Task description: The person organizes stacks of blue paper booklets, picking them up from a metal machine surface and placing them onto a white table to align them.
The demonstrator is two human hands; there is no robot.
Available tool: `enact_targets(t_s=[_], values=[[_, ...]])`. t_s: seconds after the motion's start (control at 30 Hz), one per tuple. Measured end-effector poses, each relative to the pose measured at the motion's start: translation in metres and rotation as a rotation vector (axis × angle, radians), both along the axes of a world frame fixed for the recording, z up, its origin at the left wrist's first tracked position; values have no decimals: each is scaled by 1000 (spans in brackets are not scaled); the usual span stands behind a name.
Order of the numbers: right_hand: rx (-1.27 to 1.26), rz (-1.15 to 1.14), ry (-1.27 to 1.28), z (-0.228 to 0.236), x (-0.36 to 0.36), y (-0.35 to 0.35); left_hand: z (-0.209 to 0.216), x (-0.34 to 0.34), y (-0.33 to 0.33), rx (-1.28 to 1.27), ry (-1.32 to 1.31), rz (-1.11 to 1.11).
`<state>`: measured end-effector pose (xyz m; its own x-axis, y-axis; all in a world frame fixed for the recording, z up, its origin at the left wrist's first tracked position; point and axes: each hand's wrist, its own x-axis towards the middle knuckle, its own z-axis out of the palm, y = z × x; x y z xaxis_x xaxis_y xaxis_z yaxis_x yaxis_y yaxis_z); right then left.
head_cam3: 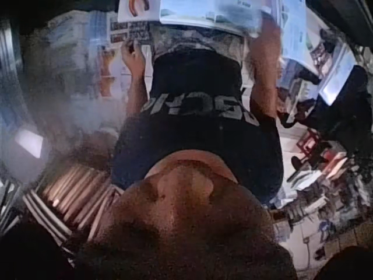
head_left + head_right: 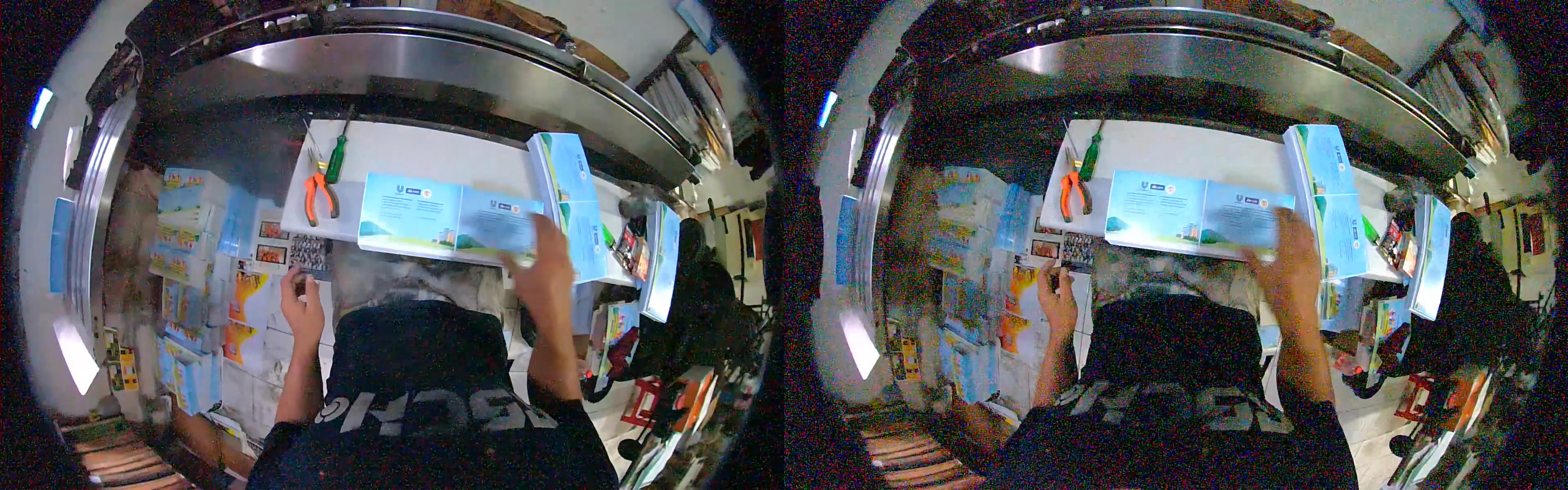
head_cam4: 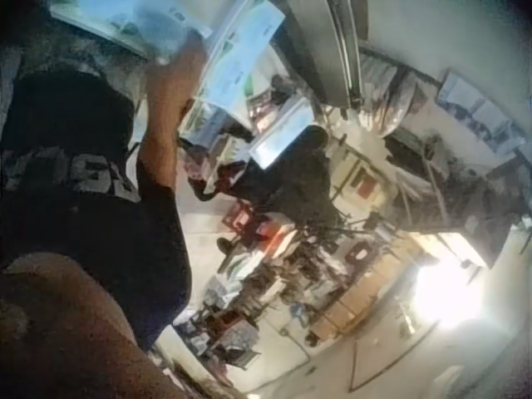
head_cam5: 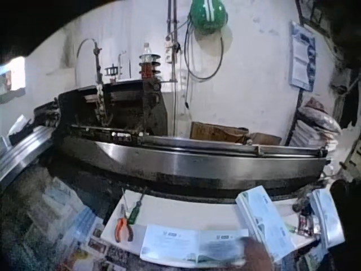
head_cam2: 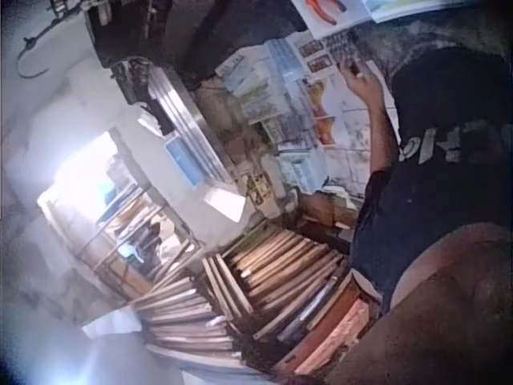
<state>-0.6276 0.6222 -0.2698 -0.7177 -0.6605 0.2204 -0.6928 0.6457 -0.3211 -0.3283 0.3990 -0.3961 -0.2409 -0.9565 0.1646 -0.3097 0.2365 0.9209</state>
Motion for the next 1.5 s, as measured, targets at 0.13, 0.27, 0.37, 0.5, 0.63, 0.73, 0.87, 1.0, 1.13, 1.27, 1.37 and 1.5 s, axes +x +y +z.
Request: enact_targets(t_s=[0.13,0.27,0.37,0.5,0.63,0.73,0.87,1.0,1.13,1.27,1.37,1.5], values=[[105,354,251,1,21,-37,17,-14,8,-117,59,-40],[323,434,59,-10,3,-45,43,-34,19,-210,59,-210],[265,554,33,-6,-17,-45,52,-54,32,-436,-64,-399],[360,613,-138,18,-31,-57,61,-85,50,-561,-116,-557],[494,608,-291,32,-43,-74,74,-107,59,-686,-297,-748],[562,648,-260,49,-56,-82,70,-121,60,-697,-540,-796],[371,723,60,68,-106,-126,54,-122,59,-719,-608,-773],[455,689,-3,53,-146,-169,52,-128,62,-720,-596,-732],[451,664,-75,41,-156,-169,53,-128,63,-694,-607,-742],[404,665,-112,50,-154,-162,48,-130,59,-744,-539,-710],[442,626,-148,63,-145,-162,44,-130,56,-746,-523,-712],[324,718,-50,54,-150,-154,43,-128,55,-731,-517,-746]])
